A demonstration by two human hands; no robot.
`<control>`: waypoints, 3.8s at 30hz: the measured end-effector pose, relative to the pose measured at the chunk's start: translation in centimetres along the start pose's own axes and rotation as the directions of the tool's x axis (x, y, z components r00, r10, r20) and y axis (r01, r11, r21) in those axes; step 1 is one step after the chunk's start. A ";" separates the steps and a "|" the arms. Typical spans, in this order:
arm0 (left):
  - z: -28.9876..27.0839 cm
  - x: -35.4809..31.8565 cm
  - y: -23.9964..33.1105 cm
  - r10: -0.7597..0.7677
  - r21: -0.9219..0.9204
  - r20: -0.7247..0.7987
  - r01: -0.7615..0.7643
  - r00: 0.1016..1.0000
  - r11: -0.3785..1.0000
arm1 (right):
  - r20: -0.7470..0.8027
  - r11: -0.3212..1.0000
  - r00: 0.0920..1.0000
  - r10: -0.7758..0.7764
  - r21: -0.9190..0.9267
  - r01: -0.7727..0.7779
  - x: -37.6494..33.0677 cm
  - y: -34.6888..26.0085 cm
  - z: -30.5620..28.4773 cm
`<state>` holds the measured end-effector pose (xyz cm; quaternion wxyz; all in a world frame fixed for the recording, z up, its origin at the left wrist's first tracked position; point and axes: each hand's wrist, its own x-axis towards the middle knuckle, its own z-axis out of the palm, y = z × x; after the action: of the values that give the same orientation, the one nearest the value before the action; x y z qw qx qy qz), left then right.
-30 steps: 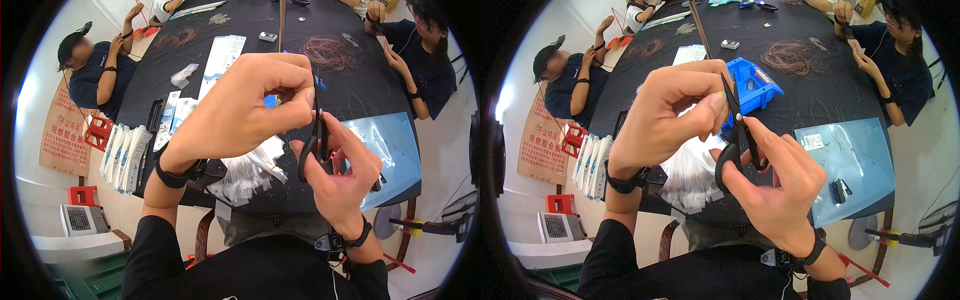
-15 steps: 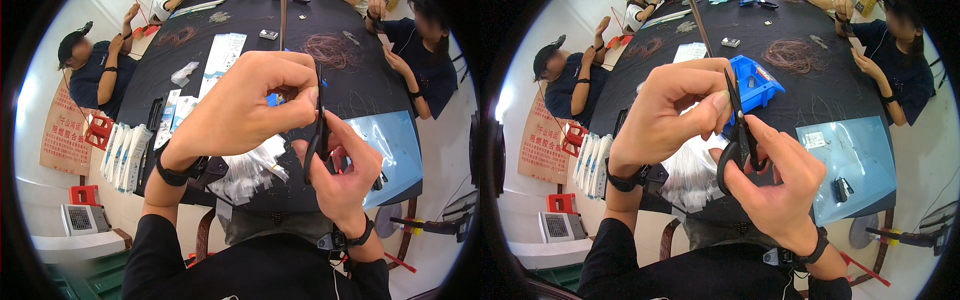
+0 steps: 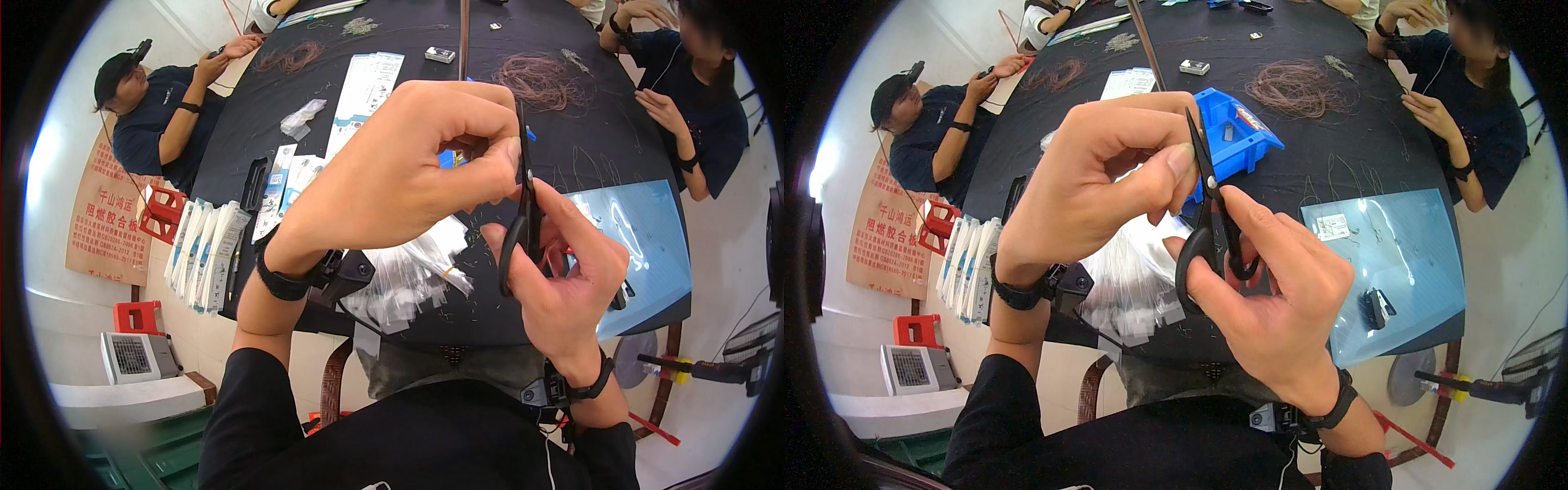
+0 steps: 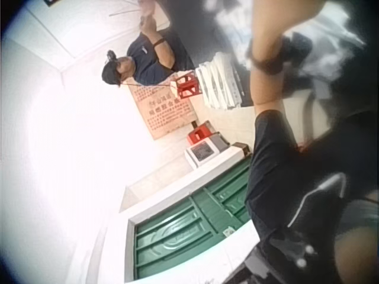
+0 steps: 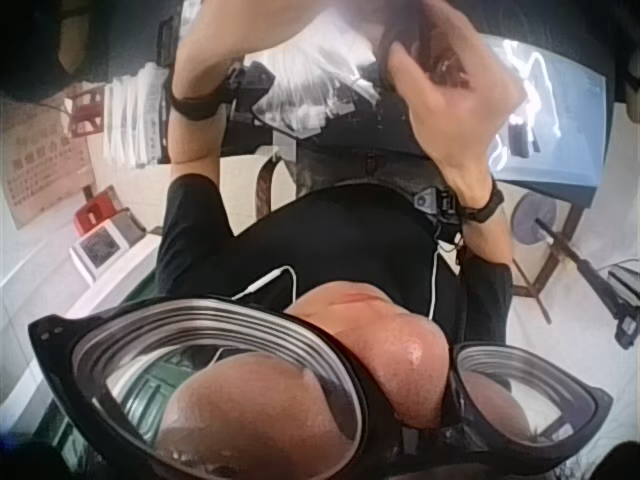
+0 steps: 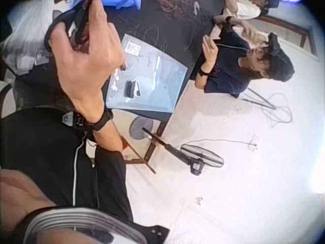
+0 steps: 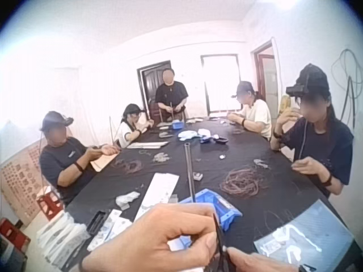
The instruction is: The person threads a line through a hook, inserts the hook into a metal tube, and uses pliers to pull the line tight. They then use scissors to cut the excess line.
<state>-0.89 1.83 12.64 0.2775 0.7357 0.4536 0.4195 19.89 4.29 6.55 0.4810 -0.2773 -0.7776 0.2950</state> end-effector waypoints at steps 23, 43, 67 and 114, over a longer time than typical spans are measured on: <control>0.2 0.0 0.0 -0.009 -0.090 -0.013 0.008 1.000 0.996 | -0.035 1.000 0.999 -0.002 0.009 0.002 -0.5 0.4 0.2; -1.1 0.6 -0.6 -0.057 -0.549 0.156 0.135 0.986 0.825 | -0.002 0.907 0.963 0.269 0.337 -0.253 1.6 0.0 -1.6; -0.8 0.8 -0.4 0.072 -0.546 0.023 -0.048 0.997 0.836 | 0.427 0.327 0.805 0.412 0.755 -0.568 2.6 -0.9 -1.0; -1.2 0.0 -0.1 0.154 0.134 0.080 -0.163 0.985 0.977 | 0.059 0.786 0.903 0.426 0.471 -0.401 2.6 1.5 -2.1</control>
<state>-1.99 1.89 13.20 0.2065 0.8012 0.4119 0.3819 21.06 7.57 7.74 0.4769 -0.3226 -0.5898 0.5662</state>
